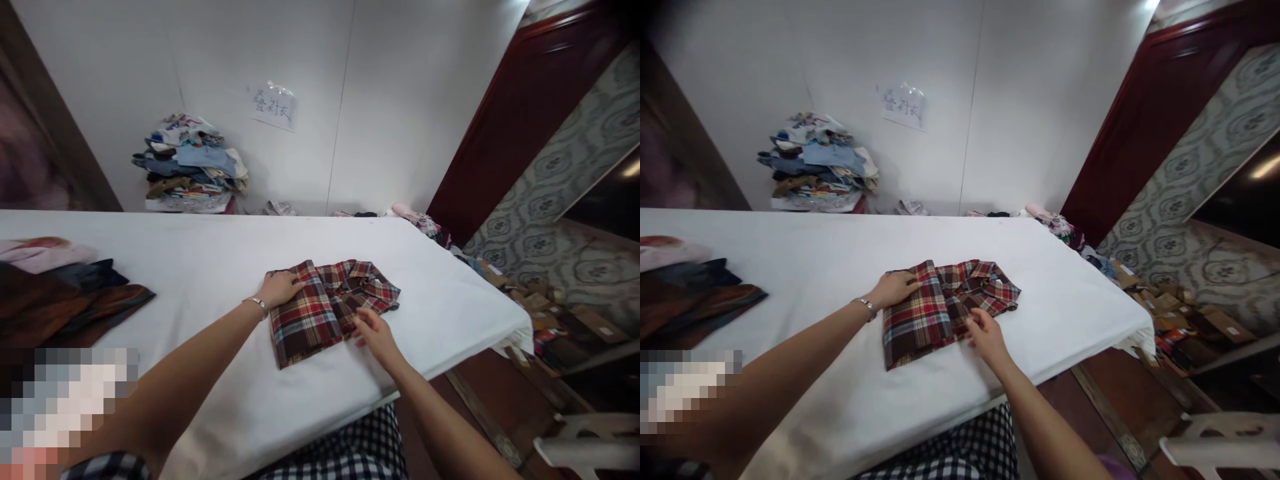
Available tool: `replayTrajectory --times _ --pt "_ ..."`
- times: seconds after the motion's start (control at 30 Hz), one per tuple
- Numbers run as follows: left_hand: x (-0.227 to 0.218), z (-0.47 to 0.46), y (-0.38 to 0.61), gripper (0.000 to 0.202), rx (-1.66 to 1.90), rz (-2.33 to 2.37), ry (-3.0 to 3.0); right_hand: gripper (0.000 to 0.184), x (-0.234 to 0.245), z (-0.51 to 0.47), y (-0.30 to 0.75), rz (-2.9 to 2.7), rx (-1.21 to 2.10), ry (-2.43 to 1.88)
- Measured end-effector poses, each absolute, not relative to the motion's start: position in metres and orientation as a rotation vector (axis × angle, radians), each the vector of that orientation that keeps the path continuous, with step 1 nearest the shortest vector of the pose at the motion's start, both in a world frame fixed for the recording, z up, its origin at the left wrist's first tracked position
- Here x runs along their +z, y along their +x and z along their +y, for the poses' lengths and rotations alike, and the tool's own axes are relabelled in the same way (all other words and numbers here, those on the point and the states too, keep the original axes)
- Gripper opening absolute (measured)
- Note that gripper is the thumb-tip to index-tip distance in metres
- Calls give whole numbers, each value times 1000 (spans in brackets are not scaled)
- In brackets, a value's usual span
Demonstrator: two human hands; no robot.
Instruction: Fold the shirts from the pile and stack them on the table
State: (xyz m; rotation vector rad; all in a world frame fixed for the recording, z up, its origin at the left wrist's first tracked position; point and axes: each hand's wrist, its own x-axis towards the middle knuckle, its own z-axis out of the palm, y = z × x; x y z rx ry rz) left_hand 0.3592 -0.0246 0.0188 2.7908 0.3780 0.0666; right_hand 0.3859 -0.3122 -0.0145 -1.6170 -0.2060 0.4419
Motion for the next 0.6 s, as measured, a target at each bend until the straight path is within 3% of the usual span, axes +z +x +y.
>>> replayTrajectory --times 0.1,0.33,0.6 --pt "25 -15 381 49 65 344 2813 46 -10 -343 364 97 572 -1401" --pt "18 -21 434 73 -72 274 2805 37 -7 -326 341 147 825 -999" --pt "20 -2 426 77 -15 330 2734 55 -17 -333 352 -68 614 -1367"
